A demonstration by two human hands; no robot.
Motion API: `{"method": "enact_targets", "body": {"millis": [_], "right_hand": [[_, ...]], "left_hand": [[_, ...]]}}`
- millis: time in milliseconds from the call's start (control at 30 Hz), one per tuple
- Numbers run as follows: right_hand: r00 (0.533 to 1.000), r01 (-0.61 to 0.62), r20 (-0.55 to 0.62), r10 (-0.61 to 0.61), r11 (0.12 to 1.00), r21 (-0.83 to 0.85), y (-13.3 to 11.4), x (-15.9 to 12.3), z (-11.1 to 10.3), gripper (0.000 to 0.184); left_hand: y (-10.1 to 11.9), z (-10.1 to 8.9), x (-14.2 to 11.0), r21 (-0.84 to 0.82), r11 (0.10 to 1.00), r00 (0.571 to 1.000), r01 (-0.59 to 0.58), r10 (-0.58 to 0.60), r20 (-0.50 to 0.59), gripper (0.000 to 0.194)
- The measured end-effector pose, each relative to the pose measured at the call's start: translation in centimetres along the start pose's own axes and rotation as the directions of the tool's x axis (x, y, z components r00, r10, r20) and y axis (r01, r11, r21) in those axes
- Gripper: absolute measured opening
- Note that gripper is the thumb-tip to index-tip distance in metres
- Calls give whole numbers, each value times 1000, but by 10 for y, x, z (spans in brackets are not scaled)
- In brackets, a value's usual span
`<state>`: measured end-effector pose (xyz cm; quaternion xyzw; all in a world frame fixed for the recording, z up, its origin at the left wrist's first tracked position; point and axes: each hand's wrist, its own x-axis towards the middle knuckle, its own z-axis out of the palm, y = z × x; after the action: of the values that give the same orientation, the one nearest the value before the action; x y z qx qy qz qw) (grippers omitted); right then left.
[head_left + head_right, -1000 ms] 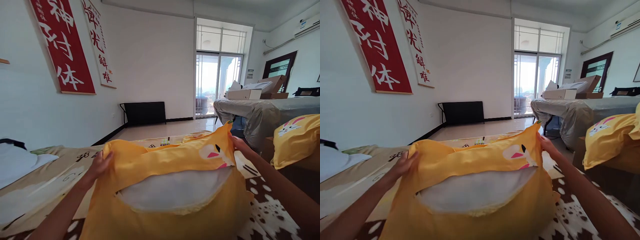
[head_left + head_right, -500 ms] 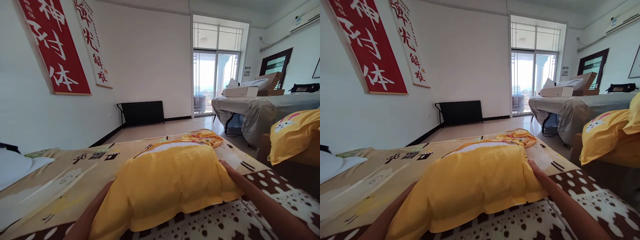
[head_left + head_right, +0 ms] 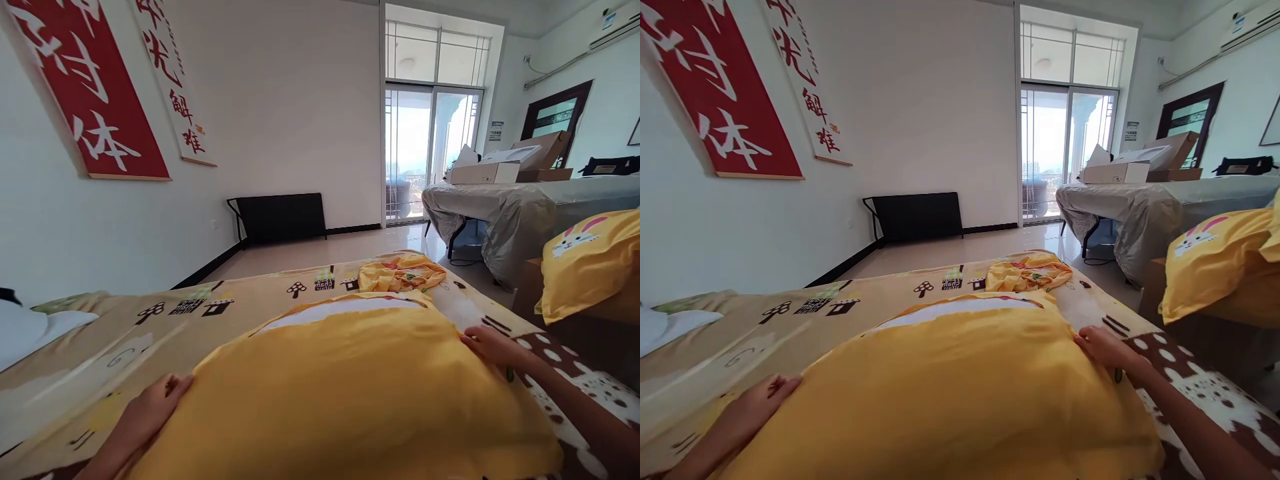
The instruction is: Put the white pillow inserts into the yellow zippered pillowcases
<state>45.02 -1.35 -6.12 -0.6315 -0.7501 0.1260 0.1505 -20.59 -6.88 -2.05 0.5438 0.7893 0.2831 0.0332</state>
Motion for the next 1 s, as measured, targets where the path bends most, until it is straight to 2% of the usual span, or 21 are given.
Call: {"method": "enact_targets", "body": {"millis": [33, 100, 167, 200, 233, 300, 367, 400, 433, 500, 567, 667, 733, 833, 933, 1000], "right_hand": [[1000, -14, 26, 16, 998, -61, -1, 0, 4, 34], [999, -14, -32, 11, 995, -103, -17, 1, 2, 27], [980, 105, -164, -113, 993, -55, -49, 2, -10, 34], [952, 223, -212, -221, 975, -16, -70, 2, -17, 37], [917, 335, -234, -322, 942, 16, -92, 3, -23, 39], [858, 486, -221, -464, 873, 50, -133, 4, -29, 42], [825, 555, -158, -542, 831, 44, -159, 7, -26, 41], [820, 566, -122, -559, 823, 37, -165, 8, -21, 39], [824, 564, -94, -559, 825, 31, -165, 10, -15, 37], [854, 518, -70, -515, 854, 39, -153, 13, -3, 36], [896, 442, -64, -438, 895, 59, -133, 16, 6, 38], [927, 376, -20, -375, 926, 35, -110, 22, 3, 44], [928, 371, -31, -372, 928, -42, -107, 26, -12, 48], [918, 323, -169, -359, 923, -207, -121, 31, -46, 50], [886, 175, -332, -324, 896, -408, -143, 30, -78, 47], [876, 90, -364, -315, 849, -520, -155, 27, -89, 48]], "left_hand": [[-2, 4, 0, 40, 999, 999, -33, 33, 11, 30], [10, 5, -4, 31, 997, 997, -77, 77, -9, 36], [41, 1, -12, -30, 978, 978, -207, 206, -29, 47], [62, -1, -17, -65, 954, 956, -292, 293, 4, 48], [85, -2, -23, -105, 912, 914, -396, 402, 53, 48], [126, -2, -34, -163, 813, 790, -558, 581, 194, 47], [154, 5, -40, -190, 747, 688, -638, 663, 297, 45], [160, 10, -42, -191, 728, 659, -658, 680, 322, 44], [162, 15, -42, -185, 720, 649, -668, 686, 329, 42], [152, 26, -41, -161, 738, 673, -656, 667, 320, 41], [136, 34, -39, -118, 784, 730, -609, 613, 304, 42], [121, 30, -35, -34, 834, 789, -551, 534, 304, 44], [124, 17, -29, 74, 834, 811, -546, 505, 295, 45], [145, -16, -17, 279, 804, 849, -526, 475, 232, 48], [166, -49, -10, 425, 776, 875, -466, 475, 93, 56], [175, -64, -11, 509, 755, 882, -414, 470, 20, 62]]}}
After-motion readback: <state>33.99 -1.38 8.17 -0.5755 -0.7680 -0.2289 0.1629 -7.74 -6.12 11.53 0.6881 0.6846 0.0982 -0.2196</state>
